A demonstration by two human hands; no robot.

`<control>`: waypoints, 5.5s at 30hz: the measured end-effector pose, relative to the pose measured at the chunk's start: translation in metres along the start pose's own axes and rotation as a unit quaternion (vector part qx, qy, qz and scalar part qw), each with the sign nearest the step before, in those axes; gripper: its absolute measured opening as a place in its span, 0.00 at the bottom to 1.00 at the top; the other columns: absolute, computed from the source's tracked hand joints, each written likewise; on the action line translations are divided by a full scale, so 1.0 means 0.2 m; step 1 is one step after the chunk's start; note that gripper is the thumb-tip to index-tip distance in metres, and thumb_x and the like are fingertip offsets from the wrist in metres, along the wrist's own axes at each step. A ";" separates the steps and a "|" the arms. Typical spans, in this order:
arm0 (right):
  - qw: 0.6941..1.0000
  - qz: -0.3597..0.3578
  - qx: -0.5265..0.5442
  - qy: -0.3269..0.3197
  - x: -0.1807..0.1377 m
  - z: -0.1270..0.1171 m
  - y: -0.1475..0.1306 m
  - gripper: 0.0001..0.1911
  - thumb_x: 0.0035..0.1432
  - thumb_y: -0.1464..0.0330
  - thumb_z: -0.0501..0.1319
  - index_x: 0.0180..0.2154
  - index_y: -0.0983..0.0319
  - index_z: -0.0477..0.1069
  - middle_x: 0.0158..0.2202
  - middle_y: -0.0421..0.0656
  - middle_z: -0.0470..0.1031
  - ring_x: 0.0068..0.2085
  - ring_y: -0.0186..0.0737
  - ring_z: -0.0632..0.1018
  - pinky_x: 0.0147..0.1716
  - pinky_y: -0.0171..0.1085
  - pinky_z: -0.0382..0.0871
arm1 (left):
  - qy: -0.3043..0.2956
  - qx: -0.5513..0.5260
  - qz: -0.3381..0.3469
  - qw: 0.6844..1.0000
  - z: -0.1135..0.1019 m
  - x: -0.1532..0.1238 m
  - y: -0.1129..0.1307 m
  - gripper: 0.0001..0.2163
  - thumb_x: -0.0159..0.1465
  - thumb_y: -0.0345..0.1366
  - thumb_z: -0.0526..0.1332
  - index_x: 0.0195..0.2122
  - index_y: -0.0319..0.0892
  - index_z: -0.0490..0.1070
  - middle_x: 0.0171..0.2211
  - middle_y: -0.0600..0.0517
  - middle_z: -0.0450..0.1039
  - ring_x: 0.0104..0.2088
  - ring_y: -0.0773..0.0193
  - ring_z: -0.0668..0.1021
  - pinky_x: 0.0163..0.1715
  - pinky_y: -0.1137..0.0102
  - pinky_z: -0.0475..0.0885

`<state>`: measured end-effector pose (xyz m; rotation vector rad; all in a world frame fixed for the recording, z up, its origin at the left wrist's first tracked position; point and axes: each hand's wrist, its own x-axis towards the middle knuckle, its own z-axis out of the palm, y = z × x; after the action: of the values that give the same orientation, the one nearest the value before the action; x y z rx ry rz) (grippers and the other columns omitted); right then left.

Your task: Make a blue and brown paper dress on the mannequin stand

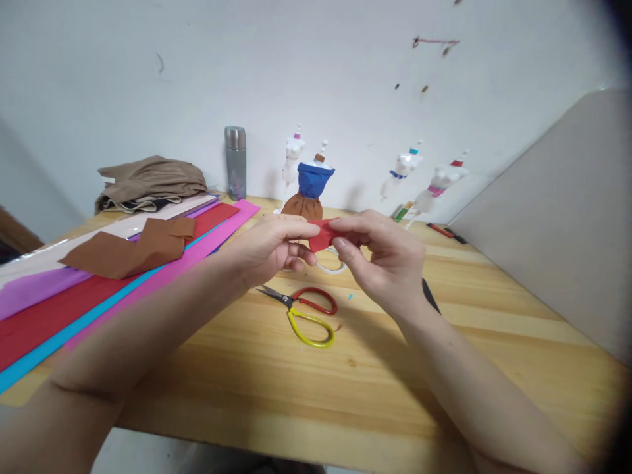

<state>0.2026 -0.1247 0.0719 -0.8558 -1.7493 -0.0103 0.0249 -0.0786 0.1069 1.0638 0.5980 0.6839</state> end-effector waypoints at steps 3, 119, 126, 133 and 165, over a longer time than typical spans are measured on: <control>1.000 -0.010 -0.009 0.004 0.00 0.00 0.01 0.12 0.62 0.74 0.63 0.43 0.53 0.78 0.34 0.42 0.79 0.32 0.40 0.77 0.27 0.40 0.69 | -0.005 0.008 0.003 1.000 0.00 0.00 0.00 0.04 0.59 0.28 0.63 0.28 0.36 0.69 0.20 0.52 0.68 0.20 0.68 0.75 0.15 0.78 0.64; 0.921 0.324 0.218 -0.013 0.04 0.04 -0.02 0.10 0.48 0.62 0.70 0.26 0.59 0.73 0.18 0.36 0.71 0.21 0.32 0.69 0.21 0.34 0.62 | 0.078 0.203 0.134 0.967 0.04 0.04 -0.06 0.08 0.54 0.22 0.68 0.35 0.36 0.76 0.19 0.53 0.76 0.22 0.66 0.81 0.25 0.74 0.78; 0.947 0.277 0.160 0.013 0.04 0.03 -0.05 0.07 0.50 0.64 0.68 0.26 0.58 0.74 0.22 0.38 0.74 0.23 0.34 0.71 0.23 0.36 0.66 | 0.068 0.158 0.120 0.978 0.04 0.03 -0.05 0.04 0.56 0.25 0.70 0.30 0.35 0.75 0.21 0.51 0.78 0.26 0.65 0.83 0.31 0.72 0.81; 0.942 0.280 0.186 0.002 0.04 0.03 -0.01 0.08 0.52 0.63 0.69 0.25 0.57 0.73 0.19 0.37 0.70 0.21 0.34 0.69 0.20 0.36 0.63 | 0.031 0.154 0.095 0.983 0.00 0.04 -0.06 0.06 0.58 0.29 0.71 0.30 0.35 0.74 0.23 0.50 0.79 0.26 0.65 0.83 0.28 0.74 0.79; 0.940 0.221 0.252 -0.060 0.04 -0.05 0.02 0.14 0.59 0.57 0.66 0.41 0.58 0.79 0.27 0.38 0.75 0.24 0.33 0.73 0.24 0.36 0.68 | -0.048 0.003 -0.002 0.999 -0.06 0.07 -0.05 0.07 0.61 0.29 0.63 0.27 0.35 0.73 0.22 0.51 0.73 0.18 0.74 0.71 0.18 0.79 0.65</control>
<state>0.2120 -0.1203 0.0805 -0.8532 -1.5294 0.7698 0.0276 -0.0656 0.0916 1.0950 0.5207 0.6241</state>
